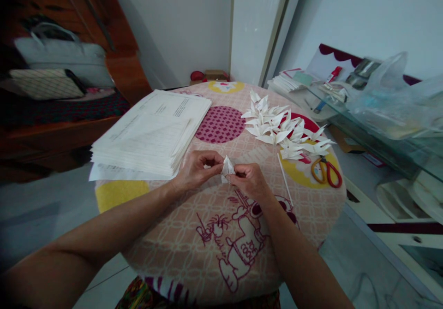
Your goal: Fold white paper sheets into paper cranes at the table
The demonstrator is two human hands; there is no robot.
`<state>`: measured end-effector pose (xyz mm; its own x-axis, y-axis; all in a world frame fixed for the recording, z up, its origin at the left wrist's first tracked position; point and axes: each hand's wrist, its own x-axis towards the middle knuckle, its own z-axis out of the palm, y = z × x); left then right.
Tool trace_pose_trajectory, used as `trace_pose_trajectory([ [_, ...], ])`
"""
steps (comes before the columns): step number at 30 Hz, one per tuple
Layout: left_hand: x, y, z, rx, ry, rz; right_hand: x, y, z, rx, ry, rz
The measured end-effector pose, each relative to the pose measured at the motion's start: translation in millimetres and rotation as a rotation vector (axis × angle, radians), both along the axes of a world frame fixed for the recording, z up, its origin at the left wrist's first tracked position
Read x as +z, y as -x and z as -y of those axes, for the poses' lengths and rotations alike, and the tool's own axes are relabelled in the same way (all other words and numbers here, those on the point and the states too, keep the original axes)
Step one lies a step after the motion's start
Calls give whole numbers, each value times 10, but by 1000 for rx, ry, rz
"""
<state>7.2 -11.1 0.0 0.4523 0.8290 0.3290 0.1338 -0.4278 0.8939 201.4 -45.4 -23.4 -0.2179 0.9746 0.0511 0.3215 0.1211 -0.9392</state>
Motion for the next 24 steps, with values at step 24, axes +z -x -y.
trace_pose_trajectory([
  [24,-13,12,-7,29,-108,-36,60,89,2,27,-162,103],
])
